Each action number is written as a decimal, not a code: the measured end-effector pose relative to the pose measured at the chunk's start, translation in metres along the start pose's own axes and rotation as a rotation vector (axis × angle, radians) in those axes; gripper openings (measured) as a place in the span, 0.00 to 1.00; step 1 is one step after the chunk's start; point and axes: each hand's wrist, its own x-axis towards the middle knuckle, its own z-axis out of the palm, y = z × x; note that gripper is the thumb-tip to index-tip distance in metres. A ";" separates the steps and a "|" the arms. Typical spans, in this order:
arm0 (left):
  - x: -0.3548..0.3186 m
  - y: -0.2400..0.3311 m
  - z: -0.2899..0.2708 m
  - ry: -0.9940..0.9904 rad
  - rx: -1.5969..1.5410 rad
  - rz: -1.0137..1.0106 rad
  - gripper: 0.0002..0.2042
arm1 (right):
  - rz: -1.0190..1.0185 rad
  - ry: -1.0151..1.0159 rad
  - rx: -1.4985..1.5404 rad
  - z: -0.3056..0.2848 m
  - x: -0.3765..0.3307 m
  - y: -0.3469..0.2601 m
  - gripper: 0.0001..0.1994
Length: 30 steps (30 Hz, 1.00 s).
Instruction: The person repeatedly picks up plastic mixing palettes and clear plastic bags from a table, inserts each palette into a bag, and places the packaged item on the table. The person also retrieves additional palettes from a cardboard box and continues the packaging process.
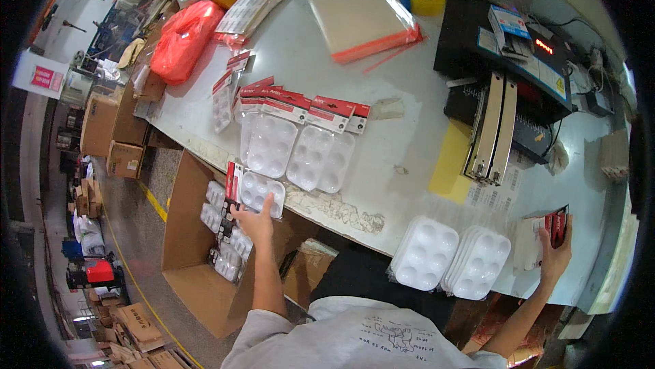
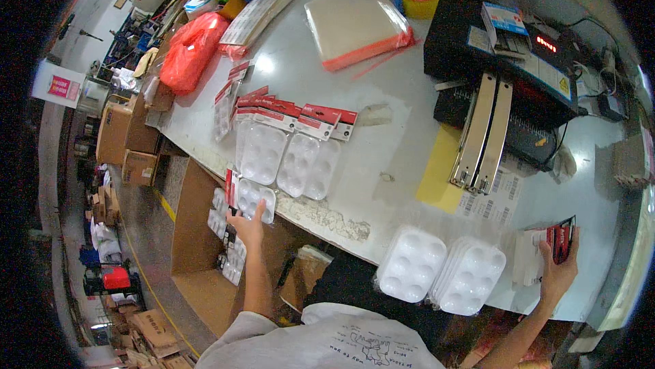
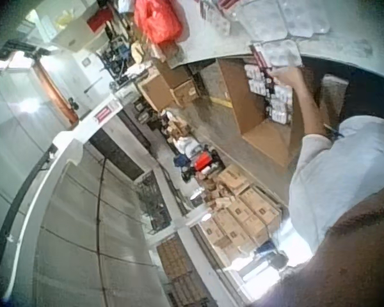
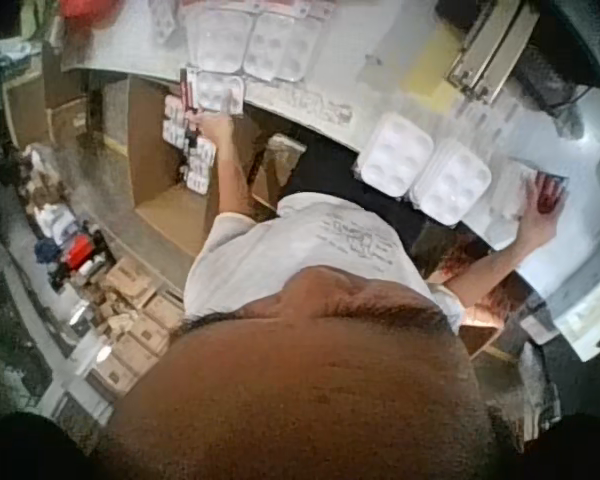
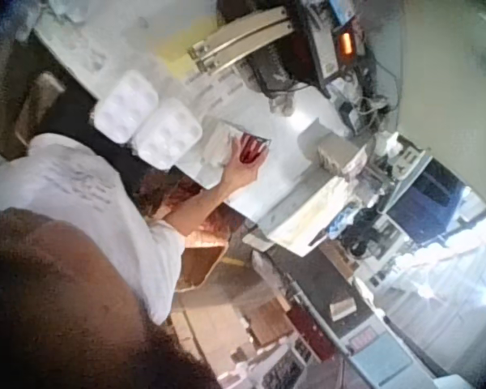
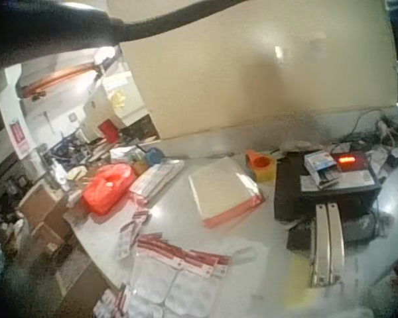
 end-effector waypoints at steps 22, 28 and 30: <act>-0.109 0.159 -0.021 -0.590 -0.410 0.964 0.16 | -0.065 0.042 -0.256 -0.009 -0.001 -0.018 0.36; -0.190 0.165 0.000 -0.820 -0.300 0.979 0.13 | 0.104 0.105 -0.164 0.000 -0.002 -0.025 0.30; -0.191 0.169 0.000 -0.859 -0.387 0.946 0.11 | 0.112 0.114 -0.228 -0.003 -0.007 -0.037 0.29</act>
